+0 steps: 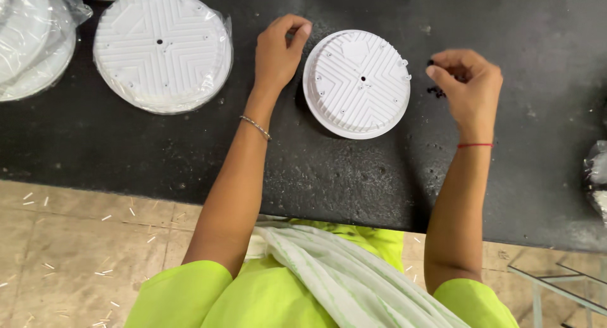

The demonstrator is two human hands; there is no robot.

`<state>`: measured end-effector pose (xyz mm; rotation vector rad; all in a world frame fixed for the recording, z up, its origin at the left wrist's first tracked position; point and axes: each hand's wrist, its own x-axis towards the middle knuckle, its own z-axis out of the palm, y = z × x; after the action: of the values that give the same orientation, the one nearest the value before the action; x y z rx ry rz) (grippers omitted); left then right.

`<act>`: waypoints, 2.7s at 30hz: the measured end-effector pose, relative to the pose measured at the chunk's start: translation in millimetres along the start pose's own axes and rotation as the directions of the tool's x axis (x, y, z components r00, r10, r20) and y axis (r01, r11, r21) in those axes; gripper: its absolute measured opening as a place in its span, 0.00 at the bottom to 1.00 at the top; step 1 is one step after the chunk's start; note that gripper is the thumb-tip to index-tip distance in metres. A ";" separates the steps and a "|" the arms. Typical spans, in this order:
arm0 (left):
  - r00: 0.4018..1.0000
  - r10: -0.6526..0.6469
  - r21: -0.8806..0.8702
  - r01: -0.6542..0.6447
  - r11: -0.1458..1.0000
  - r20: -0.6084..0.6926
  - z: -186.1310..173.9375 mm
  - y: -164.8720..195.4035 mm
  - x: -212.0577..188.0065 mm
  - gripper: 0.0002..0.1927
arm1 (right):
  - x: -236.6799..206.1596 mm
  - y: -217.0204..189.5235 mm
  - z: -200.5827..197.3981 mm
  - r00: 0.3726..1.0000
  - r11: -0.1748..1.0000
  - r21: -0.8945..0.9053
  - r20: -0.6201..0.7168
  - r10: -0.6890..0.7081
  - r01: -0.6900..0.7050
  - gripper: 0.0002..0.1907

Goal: The person unwraps plastic film from round white light fixture bases and inserts black screws into the holes on each base, stacking finished bases aside and retrieving more parts from a bag.

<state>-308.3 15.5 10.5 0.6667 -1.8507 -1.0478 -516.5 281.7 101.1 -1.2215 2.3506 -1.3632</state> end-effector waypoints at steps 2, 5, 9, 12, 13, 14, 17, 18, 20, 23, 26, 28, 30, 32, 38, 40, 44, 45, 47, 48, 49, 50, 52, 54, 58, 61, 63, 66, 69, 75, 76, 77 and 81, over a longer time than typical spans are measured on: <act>1.000 -0.016 0.009 0.016 1.000 0.006 1.5 0.9 2.1 0.06 | -0.5 -21.9 4.4 0.996 0.999 -0.034 0.085 -0.028 0.031 0.10; 1.000 -0.014 0.010 0.014 1.000 0.013 2.3 4.3 3.3 0.06 | 5.9 -49.2 28.9 0.949 0.987 -0.037 0.285 -0.138 0.155 0.10; 1.000 -0.003 0.004 0.003 1.000 0.012 -1.4 8.8 3.9 0.07 | 10.1 -70.1 45.9 0.921 0.987 -0.109 0.383 -0.067 0.117 0.10; 1.000 -0.013 -0.004 0.013 1.000 0.012 -4.3 10.4 5.0 0.07 | 11.7 -75.1 46.7 0.915 0.978 -0.156 0.397 -0.063 0.135 0.11; 1.000 -0.014 -0.009 0.014 1.000 0.014 -4.6 10.7 5.0 0.07 | 11.2 -75.5 46.9 0.914 0.977 -0.160 0.401 -0.067 0.142 0.11; 1.000 0.001 -0.011 -0.001 1.000 0.013 -4.5 11.1 4.8 0.07 | 11.0 -75.9 47.2 0.912 0.975 -0.165 0.404 -0.072 0.150 0.12; 0.999 0.032 -0.015 -0.032 0.999 0.009 -4.3 10.7 4.0 0.07 | 11.8 -76.6 51.4 0.920 0.970 -0.205 0.390 -0.045 0.134 0.11; 0.999 0.031 -0.017 -0.031 0.999 0.008 -3.6 10.8 3.1 0.07 | 12.0 -77.3 52.2 0.920 0.966 -0.222 0.389 -0.037 0.133 0.11; 0.999 0.035 -0.016 -0.035 0.999 0.006 -3.4 9.7 3.0 0.07 | 12.7 -78.7 53.9 0.922 0.958 -0.257 0.387 -0.022 0.131 0.11; 0.999 0.037 -0.014 -0.037 0.999 0.007 -3.2 7.3 4.1 0.07 | 13.0 -80.9 55.3 0.922 0.954 -0.278 0.387 0.002 0.115 0.11; 1.000 0.028 -0.020 -0.028 0.999 0.007 -3.1 5.1 4.8 0.07 | 14.0 -82.4 55.6 0.917 0.956 -0.266 0.398 -0.010 0.126 0.11; 0.999 0.037 -0.009 -0.037 0.999 0.006 -3.1 4.2 4.8 0.06 | 13.9 -83.2 56.1 0.918 0.955 -0.273 0.397 0.000 0.119 0.11; 0.999 0.034 -0.002 -0.034 0.999 0.017 -3.0 3.8 4.1 0.06 | 13.4 -83.7 56.4 0.918 0.953 -0.279 0.397 0.003 0.118 0.11; 0.999 0.029 0.000 -0.029 1.000 0.023 -2.6 4.0 3.6 0.06 | 12.9 -84.1 56.2 0.918 0.951 -0.285 0.397 -0.001 0.124 0.11; 0.999 -0.022 0.009 0.022 1.000 0.045 -2.1 4.1 2.9 0.06 | 13.6 -83.7 56.6 0.915 0.943 -0.303 0.403 -0.004 0.138 0.12; 0.999 0.006 0.008 -0.006 1.000 0.040 -2.7 3.1 3.6 0.06 | 13.8 -82.5 56.9 0.914 0.946 -0.293 0.405 -0.012 0.142 0.12; 0.999 -0.004 0.018 0.004 1.000 0.039 -2.8 1.1 3.4 0.06 | 14.4 -79.5 53.3 0.909 0.961 -0.224 0.412 -0.059 0.164 0.13; 0.999 0.004 0.025 -0.005 1.000 0.038 -3.0 0.8 3.3 0.06 | 13.7 -79.0 51.4 0.910 0.962 -0.217 0.410 -0.063 0.165 0.12; 0.999 -0.006 0.035 0.004 0.999 0.042 -3.0 0.3 3.9 0.06 | 11.5 -78.0 48.2 0.912 0.965 -0.203 0.404 -0.075 0.169 0.11; 0.999 -0.026 0.038 0.024 0.999 0.048 -3.0 0.2 3.6 0.07 | 8.7 -77.3 48.2 0.913 0.952 -0.217 0.391 -0.116 0.214 0.11; 0.997 -0.047 0.040 0.045 0.998 0.055 -3.0 0.2 3.3 0.07 | 4.8 -76.6 48.0 0.912 0.938 -0.233 0.378 -0.157 0.258 0.11; 0.998 -0.033 0.039 0.032 0.999 0.048 -3.1 0.4 3.4 0.07 | 1.1 -75.9 47.7 0.909 0.920 -0.250 0.367 -0.198 0.301 0.11; 0.999 -0.007 0.039 0.005 0.999 0.034 -4.1 1.1 3.9 0.07 | -8.0 -74.2 51.0 0.901 0.892 -0.272 0.349 -0.258 0.361 0.11; 1.000 0.004 0.037 -0.005 0.999 0.031 -5.2 2.8 4.4 0.07 | -16.4 -72.5 52.2 0.893 0.867 -0.289 0.325 -0.311 0.407 0.11; 0.999 0.015 0.039 -0.016 0.999 0.034 -8.2 10.5 3.7 0.07 | -24.9 -69.9 53.4 0.879 0.832 -0.311 0.294 -0.375 0.459 0.12; 0.998 0.018 0.042 -0.021 0.999 0.056 -10.4 17.7 2.4 0.06 | -26.5 -69.1 55.0 0.859 0.790 -0.347 0.287 -0.424 0.505 0.11; 0.997 0.057 0.028 -0.058 0.998 0.045 -12.9 21.4 1.4 0.05 | -27.5 -69.1 56.4 0.857 0.777 -0.368 0.281 -0.432 0.512 0.11; 0.998 0.042 0.026 -0.044 0.999 0.051 -16.6 24.7 2.8 0.05 | -30.9 -70.4 57.2 0.872 0.793 -0.370 0.275 -0.405 0.485 0.12; 0.998 0.030 0.037 -0.031 0.999 0.047 -18.6 26.5 4.4 0.05 | -34.1 -72.7 56.6 0.865 0.785 -0.369 0.272 -0.422 0.498 0.13; 0.998 0.042 0.034 -0.043 0.998 0.042 -19.3 27.2 3.9 0.05 | -36.0 -71.4 56.4 0.877 0.802 -0.361 0.263 -0.402 0.476 0.13; 0.998 0.041 0.026 -0.042 0.999 0.044 -19.1 27.0 3.6 0.05 | -32.5 -69.8 56.2 0.895 0.833 -0.342 0.260 -0.362 0.436 0.12; 0.998 0.050 0.028 -0.051 0.998 0.043 -18.8 26.8 3.5 0.05 | -28.3 -68.2 55.9 0.911 0.860 -0.323 0.258 -0.321 0.394 0.11; 0.996 0.080 0.042 -0.081 0.996 0.036 -18.1 25.1 2.7 0.05 | -10.8 -64.6 57.3 0.912 0.879 -0.294 0.288 -0.293 0.376 0.10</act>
<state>-294.3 18.9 37.9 0.5975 -1.9188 -0.9749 -444.0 236.0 116.3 -1.8540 2.3425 -0.8296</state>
